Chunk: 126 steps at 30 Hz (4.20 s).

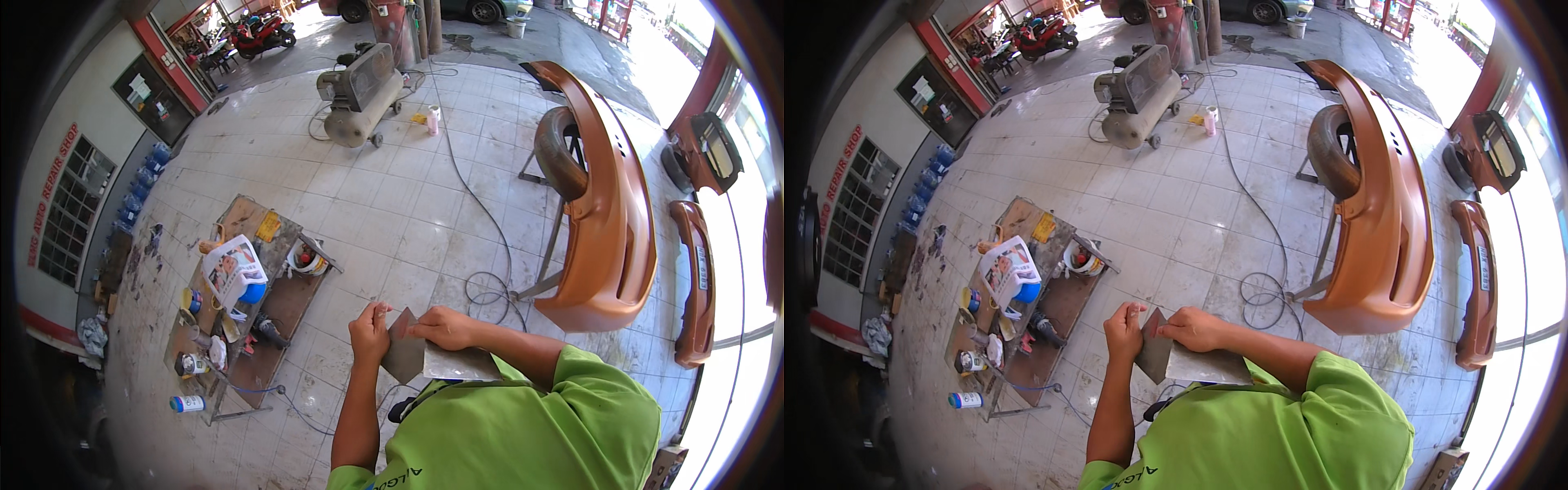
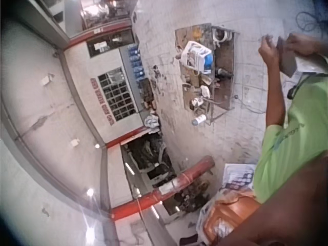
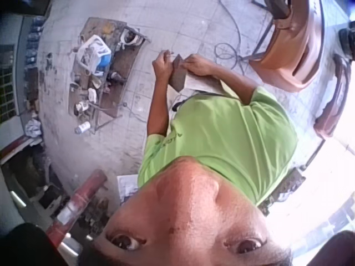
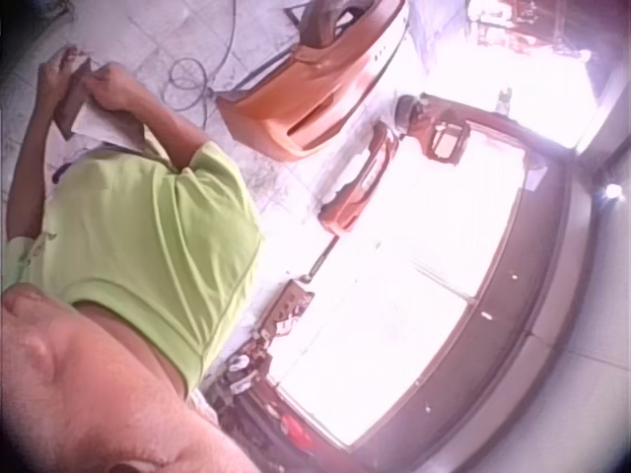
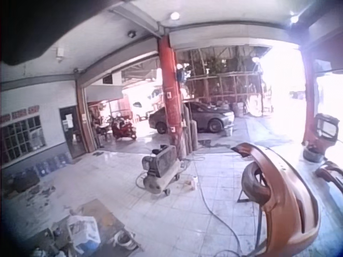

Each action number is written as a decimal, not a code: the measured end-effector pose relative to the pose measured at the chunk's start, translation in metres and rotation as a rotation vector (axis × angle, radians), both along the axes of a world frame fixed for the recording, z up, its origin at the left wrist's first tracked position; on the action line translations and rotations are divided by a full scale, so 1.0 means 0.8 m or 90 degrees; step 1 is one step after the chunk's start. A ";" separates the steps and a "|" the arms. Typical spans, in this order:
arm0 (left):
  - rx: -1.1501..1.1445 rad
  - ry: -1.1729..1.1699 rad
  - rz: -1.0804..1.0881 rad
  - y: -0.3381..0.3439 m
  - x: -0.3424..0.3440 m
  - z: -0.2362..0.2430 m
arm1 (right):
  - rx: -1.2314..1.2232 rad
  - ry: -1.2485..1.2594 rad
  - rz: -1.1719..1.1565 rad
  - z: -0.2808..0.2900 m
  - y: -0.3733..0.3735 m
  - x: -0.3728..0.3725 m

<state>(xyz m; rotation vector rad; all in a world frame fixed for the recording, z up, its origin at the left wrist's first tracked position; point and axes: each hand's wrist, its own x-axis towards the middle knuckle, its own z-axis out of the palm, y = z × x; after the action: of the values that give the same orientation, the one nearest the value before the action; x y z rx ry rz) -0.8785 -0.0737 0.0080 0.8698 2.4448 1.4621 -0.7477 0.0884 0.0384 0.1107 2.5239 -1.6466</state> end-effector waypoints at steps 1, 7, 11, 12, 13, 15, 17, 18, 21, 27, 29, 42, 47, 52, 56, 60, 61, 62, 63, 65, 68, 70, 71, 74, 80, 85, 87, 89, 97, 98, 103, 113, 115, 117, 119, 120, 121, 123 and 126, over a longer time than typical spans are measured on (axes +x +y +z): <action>-0.026 0.001 0.004 0.001 -0.021 -0.005 | -0.022 -0.028 -0.009 0.007 0.021 -0.013; -0.163 0.038 0.170 -0.058 -0.137 -0.110 | -0.338 -0.129 -0.264 0.023 0.174 -0.087; -0.248 0.001 0.306 -0.064 -0.147 -0.136 | -0.384 -0.126 -0.250 0.043 0.261 -0.145; -0.162 0.190 0.204 -0.057 -0.159 -0.143 | -0.386 -0.124 -0.227 0.043 0.273 -0.158; -0.124 0.191 0.192 -0.050 -0.159 -0.151 | -0.390 -0.121 -0.205 0.042 0.282 -0.170; -0.030 0.203 0.147 0.002 -0.175 -0.147 | -0.408 -0.111 -0.179 0.039 0.302 -0.194; -0.014 -0.106 0.260 0.037 -0.188 -0.148 | -0.449 -0.099 -0.178 0.035 0.306 -0.215; -0.045 -0.188 0.285 0.055 -0.202 -0.134 | -0.447 -0.095 -0.186 0.022 0.306 -0.228; -0.163 0.049 0.287 0.062 -0.261 -0.152 | -0.336 -0.175 -0.214 -0.010 0.288 -0.288; -0.144 0.235 0.062 0.123 -0.423 -0.147 | -0.283 -0.185 -0.079 -0.027 0.321 -0.409; -0.018 -0.007 0.110 0.145 -0.491 -0.165 | -0.257 -0.176 -0.087 -0.046 0.333 -0.457; 0.045 -0.019 -0.181 0.511 -0.857 -0.070 | -0.190 -0.248 -0.286 -0.030 0.490 -0.701; -0.118 -0.220 -0.362 0.684 -0.885 -0.018 | -0.091 -0.151 -0.256 -0.050 0.556 -0.822; -0.059 0.028 -0.139 0.718 -1.054 -0.046 | -0.099 -0.037 -0.249 -0.062 0.638 -1.012; -0.120 0.079 -0.030 0.655 -1.192 -0.013 | -0.154 0.020 -0.117 -0.023 0.686 -1.178; -0.111 0.044 0.156 0.559 -1.271 -0.018 | -0.211 0.020 -0.103 0.005 0.699 -1.286; -0.086 0.039 0.233 0.521 -1.280 -0.046 | -0.247 0.000 -0.132 0.014 0.703 -1.309; -0.059 0.039 0.307 0.478 -1.285 -0.082 | -0.341 -0.076 -0.163 0.009 0.706 -1.332; -0.032 0.038 0.369 0.448 -1.291 -0.104 | -0.380 -0.114 -0.171 -0.001 0.715 -1.355; -0.179 -0.042 0.364 0.428 -1.284 -0.113 | -0.571 -0.151 -0.225 -0.010 0.718 -1.399; -0.127 -0.124 0.133 0.474 -1.308 -0.096 | -0.738 -0.286 -0.125 -0.067 0.726 -1.468; 0.008 -0.143 0.039 0.523 -1.346 -0.096 | -0.777 -0.385 -0.177 -0.053 0.688 -1.518; 0.091 -0.138 0.006 0.546 -1.373 -0.098 | -0.783 -0.406 -0.116 -0.074 0.675 -1.546; 0.289 -0.244 0.089 0.611 -1.477 -0.076 | -0.738 -0.429 -0.009 -0.078 0.646 -1.632; 0.408 -0.351 0.081 0.672 -1.710 -0.028 | -0.448 -0.368 -0.250 -0.066 0.680 -1.811; 0.354 -0.263 -0.022 0.746 -1.815 -0.029 | -0.568 -0.250 -0.420 -0.075 0.780 -1.875; 0.210 -0.178 -0.056 0.781 -1.845 -0.033 | -0.615 -0.122 -0.578 -0.045 0.791 -1.898; 0.224 -0.105 -0.048 0.824 -1.874 -0.028 | -0.645 -0.076 -0.667 -0.043 0.808 -1.926; 0.104 0.131 -0.222 0.945 -2.081 -0.006 | -0.677 0.048 -0.744 -0.052 0.946 -2.113; 0.091 0.058 -0.236 0.948 -2.109 -0.006 | -0.649 0.060 -0.727 -0.039 0.963 -2.148; 0.112 -0.331 -0.220 0.996 -2.236 0.031 | -0.292 0.067 -0.559 -0.009 1.032 -2.297; 0.051 -0.259 -0.167 1.110 -2.485 0.000 | -0.157 0.184 -0.306 0.016 1.160 -2.518; 0.107 -0.275 -0.149 1.178 -2.521 0.006 | -0.077 0.222 -0.405 -0.028 1.203 -2.564; 0.126 -0.303 -0.198 1.231 -2.568 0.004 | -0.179 0.169 -0.463 -0.050 1.238 -2.599; 0.087 -0.229 -0.251 1.296 -2.611 0.001 | -0.233 0.142 -0.502 -0.088 1.291 -2.632; 0.042 -0.200 -0.283 1.327 -2.631 0.002 | -0.260 0.094 -0.509 -0.108 1.325 -2.638; 0.000 -0.167 -0.307 1.354 -2.650 0.004 | -0.305 -0.016 -0.519 -0.127 1.361 -2.638; 0.028 -0.086 -0.379 1.420 -2.685 0.018 | -0.213 -0.052 -0.653 -0.201 1.419 -2.611; 0.052 -0.078 -0.418 1.496 -2.748 0.014 | 0.026 -0.259 -0.637 -0.284 1.438 -2.524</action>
<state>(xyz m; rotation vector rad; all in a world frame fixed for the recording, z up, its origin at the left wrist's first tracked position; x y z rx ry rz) -3.0766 1.1232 0.0190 1.3787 1.7597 1.3079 -2.7669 1.2385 -0.1889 1.7342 2.2541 -1.5322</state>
